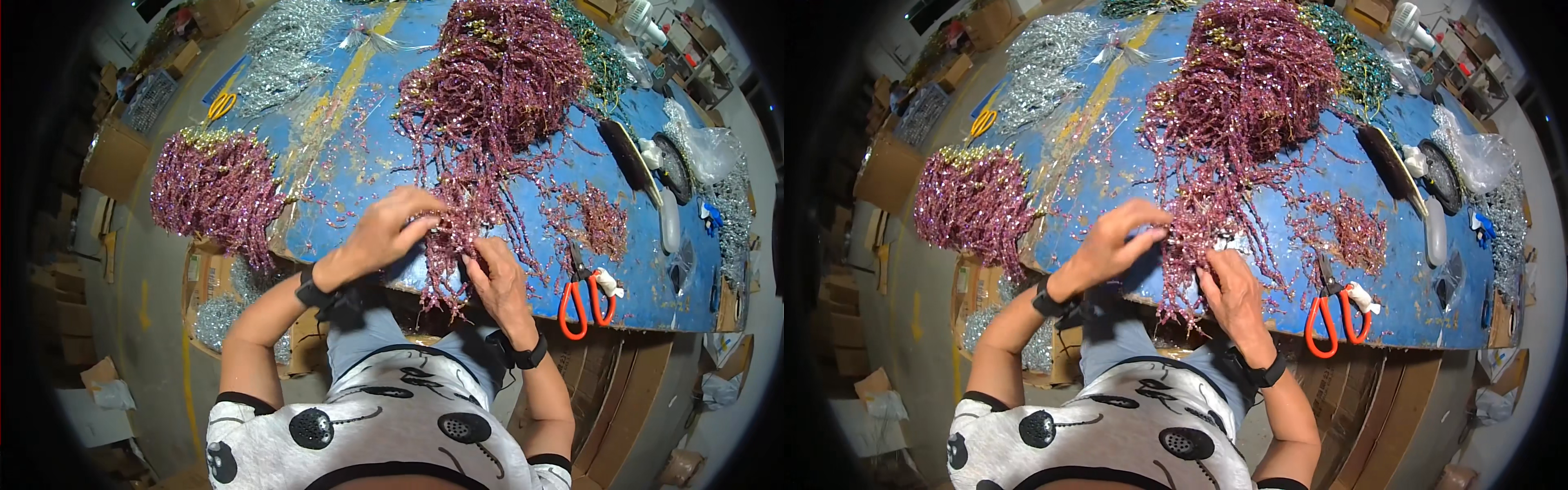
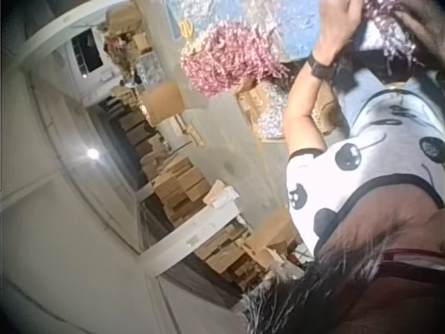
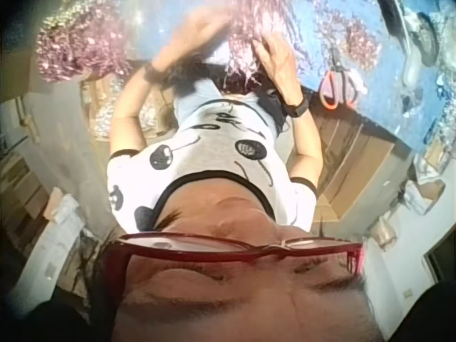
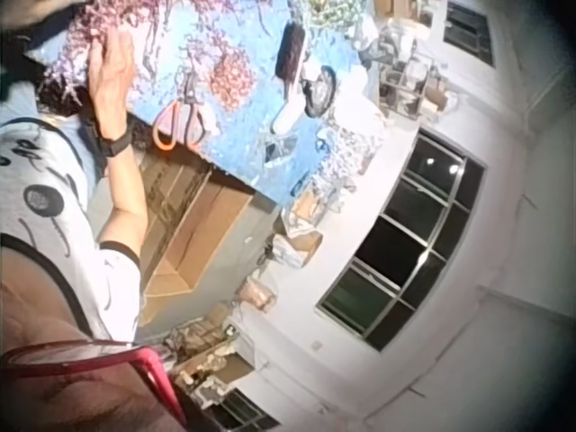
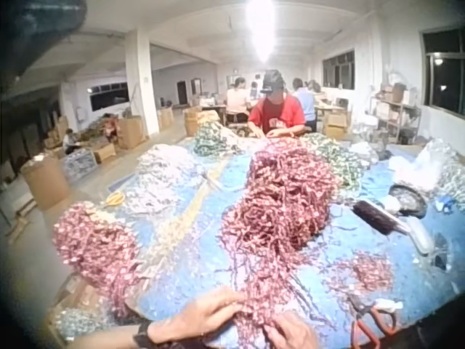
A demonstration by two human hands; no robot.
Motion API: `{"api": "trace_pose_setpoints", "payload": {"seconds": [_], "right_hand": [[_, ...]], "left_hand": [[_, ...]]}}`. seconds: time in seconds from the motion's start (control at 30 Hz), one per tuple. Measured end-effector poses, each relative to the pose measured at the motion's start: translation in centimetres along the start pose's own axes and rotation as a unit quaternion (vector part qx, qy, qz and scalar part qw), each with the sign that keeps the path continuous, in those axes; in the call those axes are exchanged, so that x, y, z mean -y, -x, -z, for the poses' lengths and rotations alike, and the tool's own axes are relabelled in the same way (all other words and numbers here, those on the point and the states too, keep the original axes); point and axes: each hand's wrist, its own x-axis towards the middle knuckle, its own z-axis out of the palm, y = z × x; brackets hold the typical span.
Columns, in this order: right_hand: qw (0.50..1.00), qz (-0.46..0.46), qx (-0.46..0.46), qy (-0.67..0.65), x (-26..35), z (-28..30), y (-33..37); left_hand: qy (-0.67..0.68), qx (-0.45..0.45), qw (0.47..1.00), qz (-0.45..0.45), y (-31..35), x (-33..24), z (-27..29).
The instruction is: Trimming excess material from decorative metallic tassels using scissors on a workbench.
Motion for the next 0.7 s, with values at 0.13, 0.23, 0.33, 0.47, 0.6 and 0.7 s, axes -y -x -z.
{"api": "trace_pose_setpoints", "payload": {"seconds": [0.13,0.23,0.33,0.47,0.6,0.7], "right_hand": [[0.999,0.045,0.021,-0.009,0.2,0.0,0.0],[0.995,0.044,-0.061,-0.071,-0.8,-0.2,0.5],[0.949,-0.194,0.000,-0.250,-1.4,1.9,1.5],[0.957,-0.208,-0.099,-0.178,-3.7,4.7,2.0],[0.925,-0.273,-0.142,-0.221,-5.7,6.2,2.7],[0.963,0.019,-0.199,0.180,-2.2,5.3,0.4]], "left_hand": [[-0.136,0.006,0.980,-0.146,-3.3,2.9,-1.7],[-0.146,0.144,0.978,-0.032,-2.3,4.6,-1.0],[-0.143,0.113,0.982,-0.044,-2.2,5.2,0.8],[-0.154,0.166,0.974,0.028,-1.8,3.3,4.0],[-0.101,0.132,0.973,0.159,-1.7,3.4,4.8],[-0.172,0.014,0.981,0.084,-1.1,5.5,2.9]]}}
